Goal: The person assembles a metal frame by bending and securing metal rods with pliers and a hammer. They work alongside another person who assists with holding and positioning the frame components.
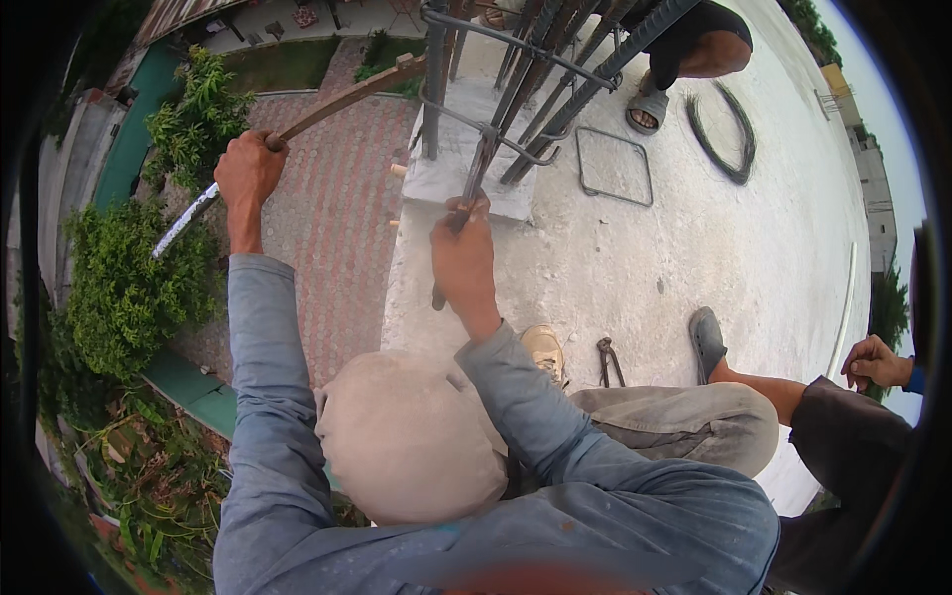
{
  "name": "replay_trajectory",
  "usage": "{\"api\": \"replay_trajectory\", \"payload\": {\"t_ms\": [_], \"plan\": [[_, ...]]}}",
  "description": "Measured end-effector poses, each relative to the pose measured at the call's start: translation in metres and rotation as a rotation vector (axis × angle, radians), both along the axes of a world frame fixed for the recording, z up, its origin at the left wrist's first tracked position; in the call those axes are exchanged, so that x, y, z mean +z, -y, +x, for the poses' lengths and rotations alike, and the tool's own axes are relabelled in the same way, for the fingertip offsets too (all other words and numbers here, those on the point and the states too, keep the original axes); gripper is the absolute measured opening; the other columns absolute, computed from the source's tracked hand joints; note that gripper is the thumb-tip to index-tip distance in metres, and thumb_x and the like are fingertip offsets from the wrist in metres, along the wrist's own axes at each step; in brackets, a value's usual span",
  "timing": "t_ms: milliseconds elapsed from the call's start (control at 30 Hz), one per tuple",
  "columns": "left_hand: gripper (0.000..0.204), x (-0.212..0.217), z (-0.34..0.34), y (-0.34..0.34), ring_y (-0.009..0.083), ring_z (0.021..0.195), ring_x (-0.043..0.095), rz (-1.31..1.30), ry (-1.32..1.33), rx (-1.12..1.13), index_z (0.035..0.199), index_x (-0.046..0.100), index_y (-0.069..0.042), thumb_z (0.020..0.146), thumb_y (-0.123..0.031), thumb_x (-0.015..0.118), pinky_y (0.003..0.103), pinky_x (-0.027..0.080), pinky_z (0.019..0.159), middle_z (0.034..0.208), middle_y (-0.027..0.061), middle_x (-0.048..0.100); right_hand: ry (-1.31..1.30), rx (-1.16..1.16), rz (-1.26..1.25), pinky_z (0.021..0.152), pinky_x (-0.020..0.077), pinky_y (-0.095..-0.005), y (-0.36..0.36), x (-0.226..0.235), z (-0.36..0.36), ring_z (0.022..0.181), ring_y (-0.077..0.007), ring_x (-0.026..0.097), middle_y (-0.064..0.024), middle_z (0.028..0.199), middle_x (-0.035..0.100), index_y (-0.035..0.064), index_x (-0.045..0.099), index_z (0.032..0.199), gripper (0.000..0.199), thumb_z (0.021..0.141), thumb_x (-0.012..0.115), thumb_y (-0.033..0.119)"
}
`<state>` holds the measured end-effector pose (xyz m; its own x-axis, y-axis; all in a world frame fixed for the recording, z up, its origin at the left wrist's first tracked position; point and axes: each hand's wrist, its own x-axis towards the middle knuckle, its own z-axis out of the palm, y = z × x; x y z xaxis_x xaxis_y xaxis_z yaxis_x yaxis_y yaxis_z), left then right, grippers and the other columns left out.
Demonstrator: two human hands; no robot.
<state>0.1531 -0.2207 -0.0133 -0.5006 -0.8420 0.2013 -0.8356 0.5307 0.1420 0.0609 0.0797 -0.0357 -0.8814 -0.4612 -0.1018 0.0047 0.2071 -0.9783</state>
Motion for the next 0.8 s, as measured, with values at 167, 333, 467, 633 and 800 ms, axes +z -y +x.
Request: {"api": "replay_trajectory", "payload": {"t_ms": [167, 333, 467, 633, 800], "plan": [[0.031, 0.003, 0.001, -0.003, 0.0378, 0.091, 0.075, 0.019, -0.019, -0.003, 0.111, 0.08, -0.019, 0.09, -0.036, 0.066, 0.049, 0.06, 0.082, 0.1, 0.0164, 0.077, 0.085, 0.282, -0.082, 0.066, 0.0512, -0.0333, -0.033, -0.005, -0.03, 0.074, -0.0168, 0.062, -0.0059, 0.083, 0.058, 0.0017, 0.047, 0.115, 0.028, 0.088, 0.054, 0.001], [0.032, 0.001, -0.001, 0.002, 0.0377, 0.091, 0.075, 0.069, -0.023, 0.015, 0.111, 0.081, -0.019, 0.09, -0.036, 0.064, 0.049, 0.06, 0.083, 0.099, 0.0171, 0.077, 0.191, -0.012, -0.288, 0.071, 0.0551, -0.0373, 0.015, 0.004, 0.011, 0.079, -0.0236, 0.064, -0.016, 0.109, 0.056, -0.0033, 0.043, 0.126, 0.037, 0.091, 0.05, -0.002], [0.033, -0.001, 0.001, 0.004, 0.0372, 0.091, 0.075, 0.048, -0.036, -0.039, 0.112, 0.08, -0.018, 0.09, -0.038, 0.066, 0.049, 0.06, 0.083, 0.099, 0.0173, 0.077, -0.318, 0.048, -0.024, 0.114, 0.0375, -0.0523, 0.031, 0.005, 0.011, 0.129, -0.0515, 0.045, -0.0406, 0.137, 0.039, -0.021, 0.023, 0.144, 0.065, 0.085, 0.049, -0.012], [0.03, -0.001, 0.003, 0.001, 0.0366, 0.09, 0.075, 0.004, -0.047, -0.028, 0.11, 0.081, -0.019, 0.09, -0.038, 0.068, 0.049, 0.06, 0.081, 0.099, 0.0159, 0.077, -0.369, 0.248, 0.102, 0.122, 0.0283, -0.053, 0.003, -0.001, -0.02, 0.141, -0.0612, 0.029, -0.0484, 0.152, 0.018, -0.0267, 0.013, 0.148, 0.079, 0.079, 0.05, -0.011], [0.032, -0.002, 0.001, 0.0, 0.0356, 0.092, 0.075, 0.052, -0.001, -0.011, 0.114, 0.08, -0.017, 0.09, -0.036, 0.068, 0.049, 0.06, 0.082, 0.102, 0.0153, 0.077, -0.554, 0.214, 0.043, 0.122, 0.0284, -0.0528, 0.034, -0.007, 0.0, 0.139, -0.0605, 0.032, -0.0476, 0.149, 0.021, -0.0278, 0.01, 0.148, 0.081, 0.078, 0.048, -0.011]]}}
